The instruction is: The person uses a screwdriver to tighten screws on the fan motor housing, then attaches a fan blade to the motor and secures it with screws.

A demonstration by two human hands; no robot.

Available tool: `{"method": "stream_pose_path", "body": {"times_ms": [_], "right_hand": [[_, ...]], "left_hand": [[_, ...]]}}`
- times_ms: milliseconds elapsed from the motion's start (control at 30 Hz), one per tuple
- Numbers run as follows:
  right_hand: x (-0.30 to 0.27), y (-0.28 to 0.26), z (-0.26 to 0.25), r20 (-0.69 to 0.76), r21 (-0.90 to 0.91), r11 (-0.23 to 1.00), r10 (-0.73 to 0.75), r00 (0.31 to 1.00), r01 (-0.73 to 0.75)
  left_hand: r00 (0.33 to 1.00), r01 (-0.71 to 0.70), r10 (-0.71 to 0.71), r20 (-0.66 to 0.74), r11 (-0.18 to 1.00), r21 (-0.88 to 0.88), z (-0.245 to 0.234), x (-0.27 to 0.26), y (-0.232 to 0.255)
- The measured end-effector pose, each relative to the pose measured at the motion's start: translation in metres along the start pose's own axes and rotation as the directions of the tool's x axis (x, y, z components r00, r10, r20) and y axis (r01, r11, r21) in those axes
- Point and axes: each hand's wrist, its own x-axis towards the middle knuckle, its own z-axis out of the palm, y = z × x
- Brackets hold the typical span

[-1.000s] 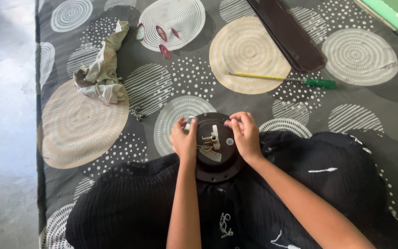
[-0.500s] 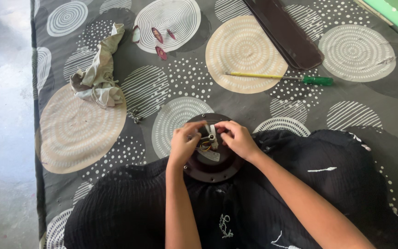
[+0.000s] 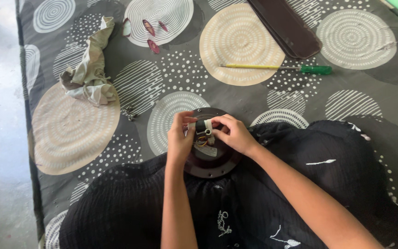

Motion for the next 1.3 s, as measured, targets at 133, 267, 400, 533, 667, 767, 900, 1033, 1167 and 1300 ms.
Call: {"method": "stream_pose_path", "body": {"times_ms": [133, 267, 400, 533, 667, 767, 900, 1033, 1167, 1300], "right_hand": [[-0.001, 0.005, 0.003, -0.018, 0.142, 0.989, 0.03, 0.999, -0.027], [0.003, 0.004, 0.002, -0.029, 0.147, 0.985, 0.091, 0.995, -0.086], [0.003, 0.004, 0.002, 0.01, 0.164, 0.976, 0.141, 0.99, -0.14], [0.002, 0.006, 0.004, 0.016, 0.253, 0.951, 0.182, 0.983, -0.18], [0.002, 0.008, 0.003, 0.03, 0.31, 0.933, 0.182, 0.983, -0.182], [0.006, 0.008, 0.001, 0.038, 0.195, 0.963, 0.181, 0.983, -0.185], [0.011, 0.006, -0.002, 0.03, 0.035, 0.989, 0.145, 0.989, -0.146], [0.012, 0.004, -0.002, 0.036, 0.035, 0.988, 0.146, 0.989, -0.147], [0.007, -0.002, 0.002, 0.019, 0.067, 0.98, 0.187, 0.982, -0.187], [0.006, -0.011, 0.002, 0.048, 0.19, 0.897, 0.397, 0.917, -0.398]], "left_hand": [[1.0, 0.003, -0.002, 0.02, 0.998, -0.063, -0.002, 0.001, -0.004], [0.994, 0.098, -0.087, 0.064, 0.976, -0.195, -0.004, 0.004, -0.011], [0.981, 0.19, -0.165, 0.1, 0.91, -0.369, -0.002, 0.004, -0.019], [0.977, 0.212, -0.193, 0.087, 0.876, -0.434, 0.002, 0.002, -0.023], [0.984, 0.174, -0.138, 0.111, 0.874, -0.453, 0.003, -0.003, -0.023], [0.984, 0.139, -0.088, 0.152, 0.918, -0.37, 0.0, -0.003, -0.02], [0.996, -0.084, 0.073, 0.051, 0.965, 0.247, 0.001, -0.004, -0.012], [0.977, -0.199, 0.201, 0.066, 0.765, 0.613, 0.002, -0.006, -0.01], [0.988, -0.149, 0.111, 0.107, 0.861, 0.486, 0.001, 0.001, -0.016], [0.992, -0.099, 0.055, 0.116, 0.901, 0.422, 0.006, 0.001, -0.023]]}}
